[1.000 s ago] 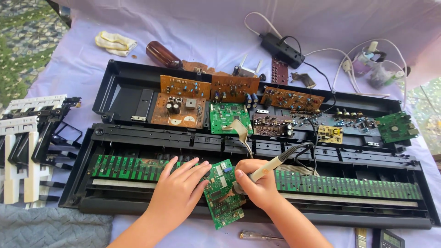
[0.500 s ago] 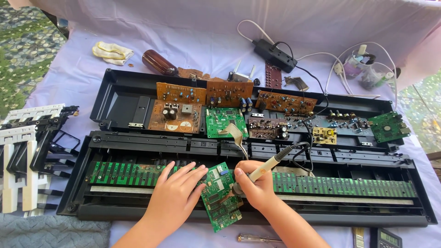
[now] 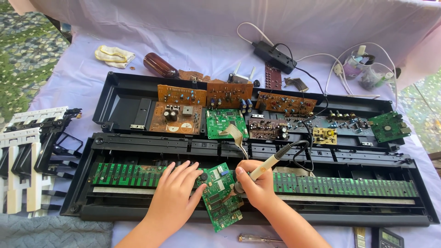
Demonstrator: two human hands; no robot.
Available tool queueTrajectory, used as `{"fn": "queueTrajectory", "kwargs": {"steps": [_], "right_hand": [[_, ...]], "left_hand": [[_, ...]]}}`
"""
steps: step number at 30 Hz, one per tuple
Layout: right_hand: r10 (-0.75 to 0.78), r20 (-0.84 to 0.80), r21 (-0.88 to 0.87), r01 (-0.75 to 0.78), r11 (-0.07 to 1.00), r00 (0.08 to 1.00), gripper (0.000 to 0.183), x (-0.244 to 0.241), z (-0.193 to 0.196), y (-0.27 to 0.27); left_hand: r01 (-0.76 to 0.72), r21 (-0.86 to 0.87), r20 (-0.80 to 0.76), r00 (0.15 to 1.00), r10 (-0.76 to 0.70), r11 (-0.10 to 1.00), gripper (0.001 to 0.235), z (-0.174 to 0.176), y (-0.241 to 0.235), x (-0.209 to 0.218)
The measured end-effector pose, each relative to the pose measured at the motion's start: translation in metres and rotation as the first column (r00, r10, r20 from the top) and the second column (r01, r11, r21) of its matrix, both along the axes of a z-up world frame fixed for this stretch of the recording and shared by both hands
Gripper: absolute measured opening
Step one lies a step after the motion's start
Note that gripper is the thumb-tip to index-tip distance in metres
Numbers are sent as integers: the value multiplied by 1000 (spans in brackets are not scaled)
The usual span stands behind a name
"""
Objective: The person uses a soldering iron to work on a green circuit board held in their left hand. The board is positioned over a disassembled electronic device, likely a keyboard, with various other circuit boards and components visible on the table.
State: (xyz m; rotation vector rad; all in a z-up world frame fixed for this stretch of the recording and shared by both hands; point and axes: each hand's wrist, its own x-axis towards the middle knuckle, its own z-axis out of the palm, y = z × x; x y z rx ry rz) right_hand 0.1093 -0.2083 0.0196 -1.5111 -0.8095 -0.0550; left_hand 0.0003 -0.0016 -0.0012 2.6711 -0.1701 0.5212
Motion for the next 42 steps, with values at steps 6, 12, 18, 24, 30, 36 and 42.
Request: {"fn": "queueTrajectory", "kwargs": {"steps": [6,12,18,24,30,36,42], "right_hand": [[16,1,11,-16,1000,1000,41,1,-3,-1],[7,-31,14,-7,1000,999,42,1,-2,-2],[20,-15,34,-20,999,1000,39,5,-2,-3],[-3,-40,8,3,1000,999,37,10,21,-12],[135,25,213,-137,967,991,39,28,50,-9],[196,111,-53,-191,980,974,35,56,49,17],[265,123,-123,-251,960,956,38,60,42,23]], "left_hand": [[12,30,53,998,-14,999,33,-2,-1,1],[18,25,37,999,-19,1000,31,-1,-2,2],[47,20,70,996,-48,999,30,5,2,12],[248,-36,-6,969,-248,968,30,33,9,37],[334,-352,-177,894,-412,874,43,68,20,56],[395,-308,-78,897,-436,866,38,39,26,71],[430,-2,76,900,-428,903,29,19,25,68]]}}
